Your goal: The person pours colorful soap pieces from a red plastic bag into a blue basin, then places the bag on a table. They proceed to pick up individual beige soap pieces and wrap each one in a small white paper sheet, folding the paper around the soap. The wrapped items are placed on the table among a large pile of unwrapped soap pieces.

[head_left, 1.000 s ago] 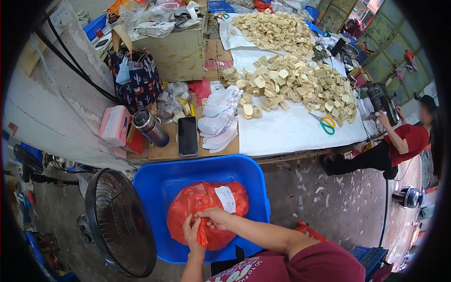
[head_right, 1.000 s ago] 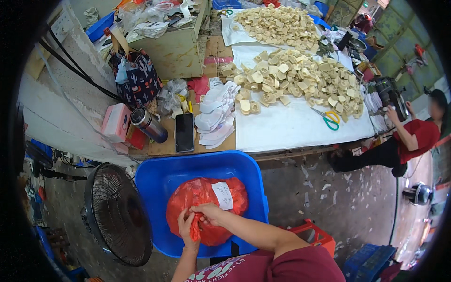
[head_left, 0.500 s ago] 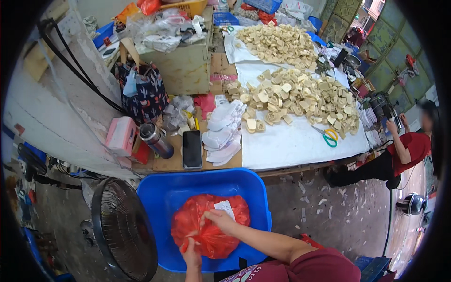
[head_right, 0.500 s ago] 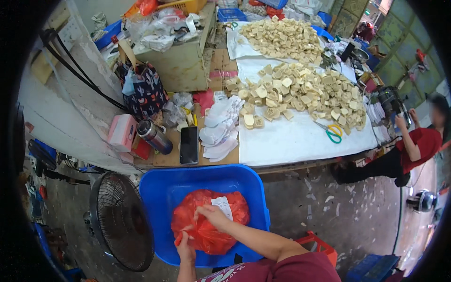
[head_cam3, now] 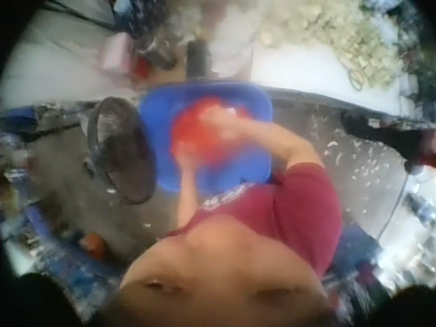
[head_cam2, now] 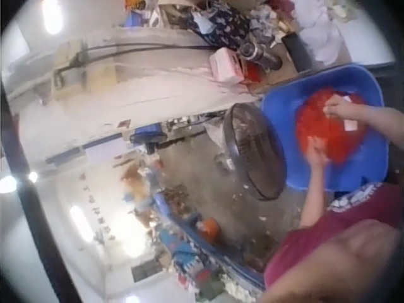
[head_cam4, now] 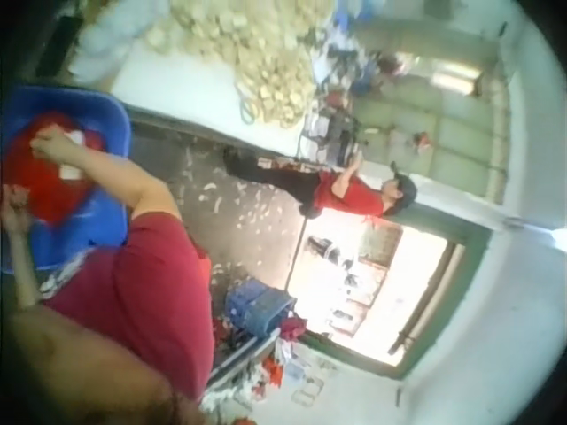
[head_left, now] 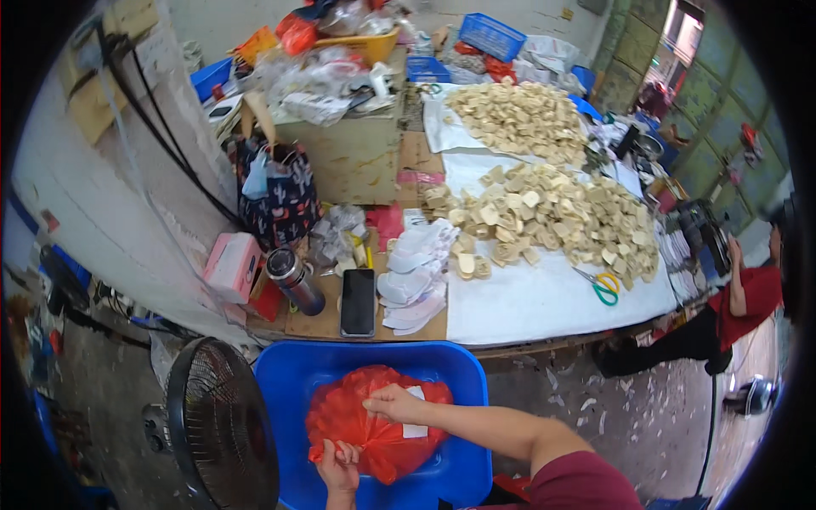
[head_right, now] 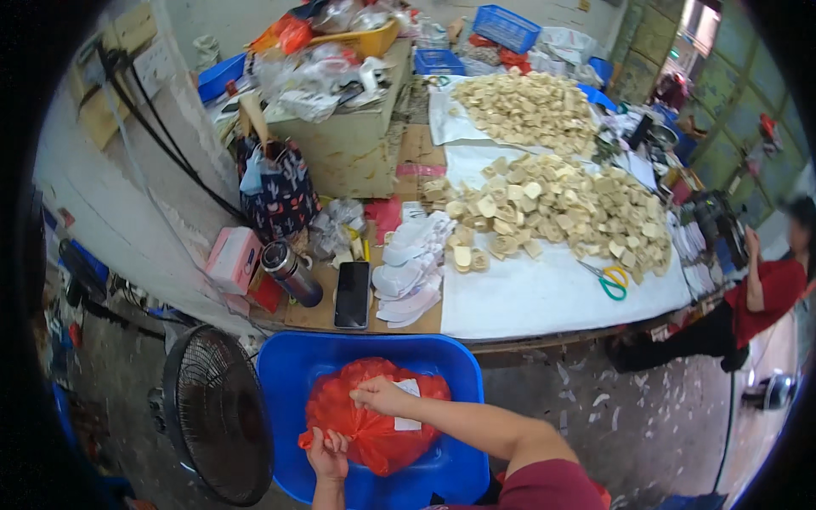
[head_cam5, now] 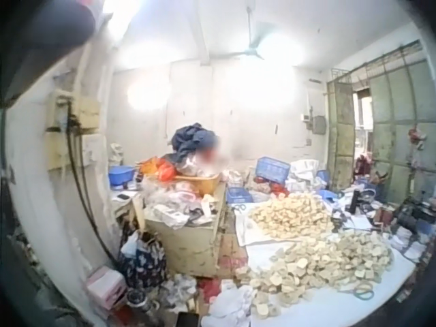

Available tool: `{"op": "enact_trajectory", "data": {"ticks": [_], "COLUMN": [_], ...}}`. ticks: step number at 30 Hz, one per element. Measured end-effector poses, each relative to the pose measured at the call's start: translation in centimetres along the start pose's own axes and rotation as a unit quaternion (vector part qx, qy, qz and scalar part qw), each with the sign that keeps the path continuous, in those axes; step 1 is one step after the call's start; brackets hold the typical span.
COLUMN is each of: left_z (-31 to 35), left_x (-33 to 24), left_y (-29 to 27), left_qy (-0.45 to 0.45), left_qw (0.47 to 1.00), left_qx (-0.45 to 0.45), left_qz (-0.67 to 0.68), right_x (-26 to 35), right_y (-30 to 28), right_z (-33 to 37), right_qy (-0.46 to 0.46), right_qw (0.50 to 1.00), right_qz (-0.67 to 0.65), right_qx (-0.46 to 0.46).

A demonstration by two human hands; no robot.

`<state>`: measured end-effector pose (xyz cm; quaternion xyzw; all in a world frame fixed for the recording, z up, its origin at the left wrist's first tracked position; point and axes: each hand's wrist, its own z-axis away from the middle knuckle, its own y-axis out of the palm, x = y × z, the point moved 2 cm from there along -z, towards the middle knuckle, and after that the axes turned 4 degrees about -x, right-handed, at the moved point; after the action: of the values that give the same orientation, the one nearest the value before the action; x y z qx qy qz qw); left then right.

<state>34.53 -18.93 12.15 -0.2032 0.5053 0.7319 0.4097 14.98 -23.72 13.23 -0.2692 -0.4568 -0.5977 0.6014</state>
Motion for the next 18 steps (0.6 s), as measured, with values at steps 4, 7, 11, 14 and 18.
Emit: {"op": "enact_trajectory", "data": {"ticks": [4, 7, 11, 14, 18], "left_z": [-0.2, -1.6, -3.2, -4.5, -4.9], "left_x": [2.5, 3.5, 2.4, 4.3, 4.0], "left_y": [-7.3, -8.7, -3.4, -2.8, -3.9], "left_qy": [-0.04, -0.092, -0.04, 0.043, 0.011], "left_qw": [0.991, 0.981, 0.965, 0.862, 0.872], "left_qx": [-0.124, -0.163, -0.024, 0.162, 0.165], "left_qz": [0.012, 0.042, -0.259, -0.479, -0.46], "right_x": [-7.3, -8.4, -3.6, 1.7, 2.5], "right_y": [-3.4, -3.4, -0.7, 3.3, 4.0], "right_z": [-4.2, -3.7, -1.5, -1.1, -0.2], "right_qy": [0.084, 0.115, -0.134, -0.393, -0.159], "right_qw": [0.988, 0.982, 0.981, 0.796, 0.859], "right_qz": [-0.077, -0.075, 0.142, 0.453, 0.46], "right_qx": [-0.104, -0.127, -0.021, 0.081, 0.162]}}
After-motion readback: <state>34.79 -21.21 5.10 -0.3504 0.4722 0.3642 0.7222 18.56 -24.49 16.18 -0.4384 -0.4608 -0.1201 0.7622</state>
